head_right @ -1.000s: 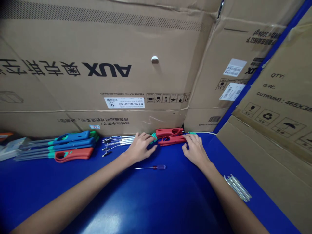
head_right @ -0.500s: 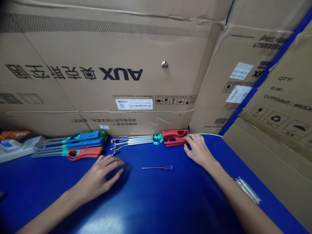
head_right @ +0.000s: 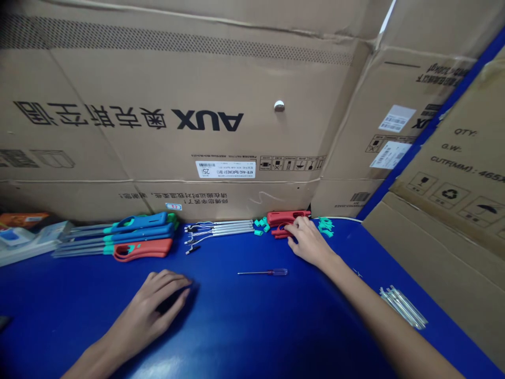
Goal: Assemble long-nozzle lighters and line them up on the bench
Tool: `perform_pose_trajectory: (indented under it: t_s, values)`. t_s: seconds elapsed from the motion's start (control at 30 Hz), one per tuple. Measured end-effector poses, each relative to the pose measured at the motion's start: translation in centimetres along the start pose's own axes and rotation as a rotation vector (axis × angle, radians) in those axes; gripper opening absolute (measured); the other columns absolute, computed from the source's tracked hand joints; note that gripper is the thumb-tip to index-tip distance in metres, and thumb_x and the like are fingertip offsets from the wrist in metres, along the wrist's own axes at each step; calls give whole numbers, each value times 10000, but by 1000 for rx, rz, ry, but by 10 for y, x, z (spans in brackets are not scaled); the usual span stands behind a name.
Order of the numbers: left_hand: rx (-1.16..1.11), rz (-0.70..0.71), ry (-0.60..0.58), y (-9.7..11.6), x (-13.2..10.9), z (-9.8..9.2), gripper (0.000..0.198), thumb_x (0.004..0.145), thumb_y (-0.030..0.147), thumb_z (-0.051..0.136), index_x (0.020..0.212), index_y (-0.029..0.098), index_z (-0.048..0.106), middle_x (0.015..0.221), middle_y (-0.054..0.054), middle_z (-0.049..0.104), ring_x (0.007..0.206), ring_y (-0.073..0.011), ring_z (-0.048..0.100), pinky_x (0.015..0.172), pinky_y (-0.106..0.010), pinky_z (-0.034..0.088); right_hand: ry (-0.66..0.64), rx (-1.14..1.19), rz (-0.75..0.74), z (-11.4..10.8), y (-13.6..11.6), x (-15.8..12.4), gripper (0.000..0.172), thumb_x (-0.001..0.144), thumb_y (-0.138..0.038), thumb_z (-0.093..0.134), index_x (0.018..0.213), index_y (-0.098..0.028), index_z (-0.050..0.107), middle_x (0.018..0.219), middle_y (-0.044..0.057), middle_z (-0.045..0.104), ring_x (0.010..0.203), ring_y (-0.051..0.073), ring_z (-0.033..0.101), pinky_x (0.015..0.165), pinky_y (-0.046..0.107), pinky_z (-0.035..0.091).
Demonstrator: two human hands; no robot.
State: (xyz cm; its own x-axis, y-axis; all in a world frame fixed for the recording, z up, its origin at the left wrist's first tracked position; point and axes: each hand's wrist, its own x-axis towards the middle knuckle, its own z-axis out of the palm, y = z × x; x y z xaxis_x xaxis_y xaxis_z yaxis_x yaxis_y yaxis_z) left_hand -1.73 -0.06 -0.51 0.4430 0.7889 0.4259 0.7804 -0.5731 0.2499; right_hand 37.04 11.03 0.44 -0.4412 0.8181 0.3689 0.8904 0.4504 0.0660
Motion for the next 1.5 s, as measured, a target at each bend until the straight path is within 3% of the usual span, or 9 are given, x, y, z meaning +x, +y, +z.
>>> perform_pose_trajectory:
  t_s: [0.27, 0.47, 0.6, 0.67, 0.77, 0.97, 1.13, 1.3, 1.5]
  values:
    - [-10, 5, -12, 6, -2, 1, 215, 927, 249, 479, 994, 253, 682, 963, -39, 717, 883, -209, 645, 840, -386, 485, -150, 46, 28, 1, -15, 25, 111, 746, -106, 615, 710, -172, 696, 779, 118, 578, 773, 262, 561, 702, 367, 436]
    - [-134, -18, -23, 20, 6, -2, 215, 935, 253, 464, 954, 249, 678, 976, -50, 710, 906, -211, 646, 881, -426, 500, -177, 290, 45, -46, -15, 14, 183, 850, -268, 617, 681, -209, 656, 746, 35, 576, 713, 186, 577, 656, 300, 464]
    - [-269, 28, -28, 51, 42, -2, 284, 891, 279, 538, 1162, 226, 602, 1152, -81, 666, 1090, -231, 602, 978, -437, 483, -78, 1015, 227, -73, -18, -4, 290, 801, -492, 672, 793, -203, 706, 763, 38, 640, 671, 185, 564, 605, 321, 456]
    - [-313, 11, -41, 71, 68, 4, 503, 830, 351, 628, 1296, 203, 510, 1289, -103, 601, 1196, -253, 550, 1015, -438, 471, 20, 1321, 331, -72, -22, -13, 338, 722, -523, 741, 844, -208, 713, 776, 41, 660, 623, 173, 549, 583, 332, 455]
    - [-354, 7, -65, 92, 107, 24, 716, 780, 486, 685, 1367, 159, 438, 1360, -141, 554, 1237, -286, 533, 1014, -449, 474, 111, 1536, 452, -60, -28, -24, 326, 661, -500, 795, 816, -229, 702, 769, 35, 667, 612, 172, 560, 601, 361, 485]
    - [-231, 94, -101, 101, 146, 62, 257, 904, 316, 596, 1080, 133, 628, 1043, -104, 691, 977, -230, 654, 875, -346, 527, 145, 1613, 583, -39, -20, -40, 329, 617, -457, 832, 805, -227, 691, 781, 39, 690, 678, 194, 628, 690, 396, 534]
    - [-153, 170, -179, 103, 141, 60, 204, 935, 308, 538, 978, 127, 623, 938, -99, 674, 851, -233, 654, 779, -346, 534, 164, 1628, 706, -24, -2, -46, 344, 589, -413, 850, 802, -197, 688, 763, 48, 714, 721, 207, 676, 736, 379, 556]
    - [-75, 187, -224, 93, 116, 43, 206, 950, 301, 506, 969, 127, 613, 901, -101, 675, 827, -268, 648, 765, -431, 527, 182, 1614, 862, -9, 7, -42, 343, 593, -373, 852, 804, -164, 681, 763, 65, 733, 677, 185, 699, 684, 304, 573]
    - [-57, 225, -113, 70, 64, 25, 253, 960, 324, 493, 1138, 160, 568, 1027, -73, 695, 885, -242, 660, 823, -453, 527, 178, 1579, 965, -10, 1, -31, 348, 557, -262, 863, 794, -178, 621, 714, 48, 731, 607, 175, 699, 568, 256, 576]
